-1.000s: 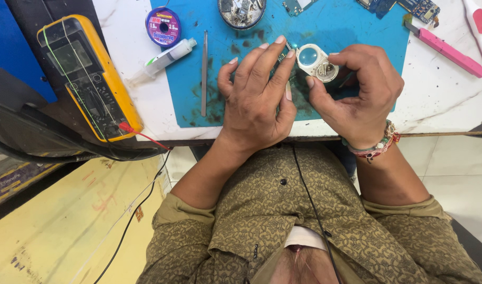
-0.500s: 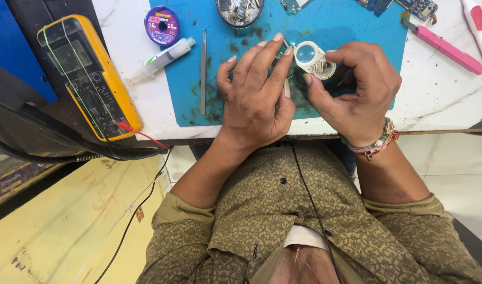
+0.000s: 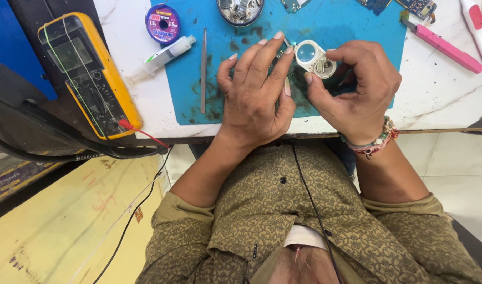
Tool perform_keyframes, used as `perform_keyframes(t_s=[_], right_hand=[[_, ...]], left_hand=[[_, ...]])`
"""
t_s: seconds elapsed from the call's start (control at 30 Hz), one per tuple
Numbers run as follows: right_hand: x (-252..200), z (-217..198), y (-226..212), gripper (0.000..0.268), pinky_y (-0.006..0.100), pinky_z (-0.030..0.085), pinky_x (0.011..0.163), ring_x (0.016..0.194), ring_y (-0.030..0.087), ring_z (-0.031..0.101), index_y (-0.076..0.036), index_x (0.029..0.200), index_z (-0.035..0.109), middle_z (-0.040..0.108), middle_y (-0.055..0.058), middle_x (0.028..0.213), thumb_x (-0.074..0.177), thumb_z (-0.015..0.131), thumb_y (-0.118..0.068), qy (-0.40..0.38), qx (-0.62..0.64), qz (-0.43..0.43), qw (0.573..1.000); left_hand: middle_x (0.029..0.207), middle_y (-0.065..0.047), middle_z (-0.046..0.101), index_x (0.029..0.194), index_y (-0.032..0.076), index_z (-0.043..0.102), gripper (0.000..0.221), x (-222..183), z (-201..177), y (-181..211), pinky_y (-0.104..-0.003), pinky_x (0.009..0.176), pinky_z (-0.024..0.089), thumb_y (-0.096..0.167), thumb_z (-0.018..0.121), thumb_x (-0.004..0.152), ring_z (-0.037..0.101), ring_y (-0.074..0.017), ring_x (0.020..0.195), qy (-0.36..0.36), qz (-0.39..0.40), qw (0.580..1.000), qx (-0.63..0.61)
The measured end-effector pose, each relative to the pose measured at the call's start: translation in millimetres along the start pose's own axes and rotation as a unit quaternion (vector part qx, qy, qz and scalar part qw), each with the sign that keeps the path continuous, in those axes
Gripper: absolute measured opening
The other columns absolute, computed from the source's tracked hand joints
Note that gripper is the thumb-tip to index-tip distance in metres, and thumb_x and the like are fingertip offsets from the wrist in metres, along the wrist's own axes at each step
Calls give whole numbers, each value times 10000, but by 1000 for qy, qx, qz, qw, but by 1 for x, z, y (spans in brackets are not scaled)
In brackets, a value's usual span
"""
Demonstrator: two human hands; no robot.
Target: The person uses a soldering iron and tweezers to remove and replace small components on a mobile phone circuit board, applying solder and flux to the connections.
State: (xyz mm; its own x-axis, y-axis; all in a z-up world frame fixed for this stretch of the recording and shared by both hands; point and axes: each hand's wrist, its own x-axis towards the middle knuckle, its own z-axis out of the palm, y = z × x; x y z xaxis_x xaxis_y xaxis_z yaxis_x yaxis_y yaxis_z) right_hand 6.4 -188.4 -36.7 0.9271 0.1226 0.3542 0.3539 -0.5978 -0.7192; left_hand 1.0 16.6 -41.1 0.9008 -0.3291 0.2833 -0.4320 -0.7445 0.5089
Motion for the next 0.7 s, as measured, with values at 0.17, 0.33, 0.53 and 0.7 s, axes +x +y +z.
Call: perform_keyframes(t_s=[0.17, 0.33, 0.53, 0.7], right_hand=[[-7, -4, 4, 273, 257, 481, 631, 718, 135, 593, 11, 1133, 667, 648, 118, 1056, 978, 880, -61, 54, -34, 69, 996], [-3, -15, 7, 303, 301, 516, 764, 841, 197, 602, -4, 1201, 659, 641, 113, 1164, 927, 785, -32, 68, -123, 52, 989], [-1, -6, -3, 200, 339, 517, 787, 855, 243, 633, -34, 1187, 665, 692, 115, 1179, 1015, 747, 25, 38, -136, -52, 989], [10, 6, -12, 194, 363, 506, 783, 837, 252, 632, -39, 1179, 676, 713, 101, 1085, 1006, 743, 16, -18, -118, -72, 990]], left_hand=[[1546, -111, 489, 1434, 46, 607, 546, -1, 0, 0, -485, 1206, 205, 198, 665, 912, 467, -244, 1422, 0, 4, 1000, 1], [1540, -114, 488, 1418, 51, 602, 537, -2, 0, -1, -489, 1211, 199, 201, 684, 910, 469, -249, 1421, 25, -20, 999, 3], [1530, -102, 500, 1417, 103, 592, 547, -4, 0, 2, -500, 1206, 199, 208, 697, 891, 472, -257, 1413, 56, -52, 997, 3], [1519, -86, 516, 1418, 118, 576, 548, -6, 0, 0, -511, 1221, 203, 196, 707, 892, 496, -252, 1402, 65, -53, 996, -12]])
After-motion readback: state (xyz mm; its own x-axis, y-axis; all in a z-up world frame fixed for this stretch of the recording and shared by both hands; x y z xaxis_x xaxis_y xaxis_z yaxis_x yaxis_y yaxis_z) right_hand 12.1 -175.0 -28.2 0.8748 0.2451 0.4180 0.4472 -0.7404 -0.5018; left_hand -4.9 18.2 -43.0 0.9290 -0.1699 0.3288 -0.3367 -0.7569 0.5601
